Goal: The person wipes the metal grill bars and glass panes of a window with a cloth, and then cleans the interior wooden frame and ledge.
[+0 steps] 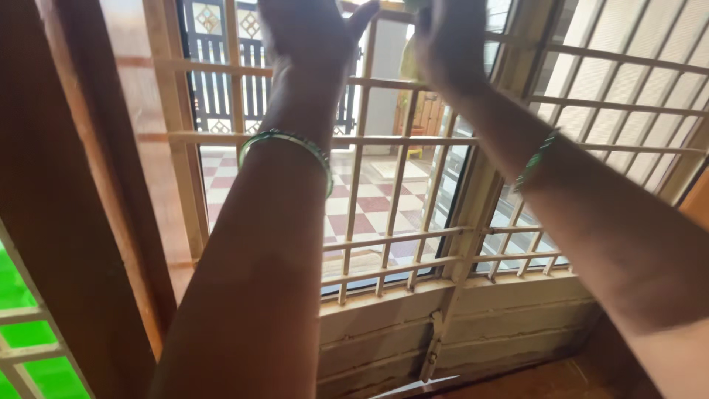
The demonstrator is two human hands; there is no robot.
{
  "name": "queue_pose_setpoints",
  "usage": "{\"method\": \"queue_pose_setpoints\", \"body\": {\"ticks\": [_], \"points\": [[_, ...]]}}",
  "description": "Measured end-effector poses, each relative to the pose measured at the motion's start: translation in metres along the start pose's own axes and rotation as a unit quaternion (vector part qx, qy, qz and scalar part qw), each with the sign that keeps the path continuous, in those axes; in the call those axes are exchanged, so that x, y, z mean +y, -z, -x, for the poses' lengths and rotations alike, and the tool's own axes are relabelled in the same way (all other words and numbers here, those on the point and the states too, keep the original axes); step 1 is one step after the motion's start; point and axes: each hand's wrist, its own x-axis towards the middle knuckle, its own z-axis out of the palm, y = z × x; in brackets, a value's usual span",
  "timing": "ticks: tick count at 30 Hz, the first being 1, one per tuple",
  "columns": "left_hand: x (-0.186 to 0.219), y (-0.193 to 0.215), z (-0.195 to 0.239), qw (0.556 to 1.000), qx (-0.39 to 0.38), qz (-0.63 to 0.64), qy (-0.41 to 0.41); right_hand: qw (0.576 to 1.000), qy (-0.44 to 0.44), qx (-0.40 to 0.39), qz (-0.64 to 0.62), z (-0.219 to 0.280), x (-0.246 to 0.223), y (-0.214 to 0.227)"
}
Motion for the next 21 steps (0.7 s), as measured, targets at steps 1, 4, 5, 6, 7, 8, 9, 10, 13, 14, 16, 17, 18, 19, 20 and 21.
{"method": "queue_pose_setpoints", "body": {"ticks": [1, 4, 5, 6, 7, 8, 9, 10, 13, 14, 16, 17, 18, 19, 20, 21], "points": [[-0.002, 0.004, 0.0, 0.999, 0.046, -0.001, -0.017, 0.988, -0.05, -0.046, -0.137, -0.005, -0.013, 0.002], [-0.007, 0.014, 0.0, 0.996, 0.07, 0.032, -0.051, 0.99, -0.01, -0.04, -0.135, -0.034, -0.044, -0.002], [-0.006, 0.016, 0.002, 0.996, 0.069, 0.028, -0.054, 0.987, -0.037, -0.084, -0.131, -0.041, -0.046, 0.0], [-0.005, 0.017, 0.003, 0.996, 0.069, 0.023, -0.058, 0.981, -0.064, -0.128, -0.128, -0.048, -0.045, 0.001], [-0.003, 0.018, 0.004, 0.996, 0.067, 0.019, -0.061, 0.973, -0.091, -0.174, -0.125, -0.051, -0.043, 0.004], [-0.002, 0.019, 0.004, 0.998, 0.04, 0.004, -0.056, 0.972, -0.058, -0.173, -0.147, -0.049, -0.04, 0.011], [-0.001, 0.02, 0.002, 0.999, 0.016, -0.012, -0.05, 0.971, -0.022, -0.171, -0.168, -0.048, -0.032, 0.02], [0.0, 0.021, 0.001, 0.999, -0.008, -0.028, -0.044, 0.967, 0.013, -0.169, -0.188, -0.045, -0.025, 0.03], [0.001, 0.021, -0.002, 0.981, 0.048, -0.174, -0.067, 0.945, -0.035, -0.196, -0.259, -0.035, 0.001, 0.062], [0.001, 0.02, -0.001, 0.984, 0.013, -0.169, -0.061, 0.95, -0.029, -0.209, -0.231, -0.029, 0.012, 0.076], [0.002, 0.018, -0.002, 0.985, -0.05, -0.156, -0.048, 0.967, -0.033, -0.213, -0.137, -0.023, 0.033, 0.097], [0.002, 0.018, 0.0, 0.986, -0.025, -0.155, -0.05, 0.975, -0.044, -0.206, -0.074, -0.02, 0.039, 0.103], [0.002, 0.018, 0.002, 0.987, 0.0, -0.153, -0.051, 0.979, -0.051, -0.198, -0.002, -0.015, 0.044, 0.109], [0.001, 0.021, 0.0, 0.986, 0.029, -0.154, -0.053, 0.979, -0.057, -0.183, 0.07, -0.011, 0.047, 0.113], [0.002, 0.024, -0.002, 0.988, 0.008, -0.145, -0.048, 0.974, -0.064, -0.167, 0.14, -0.009, 0.046, 0.113], [0.003, 0.027, -0.001, 0.99, -0.013, -0.137, -0.044, 0.975, -0.079, -0.172, 0.12, -0.006, 0.044, 0.111]]}}
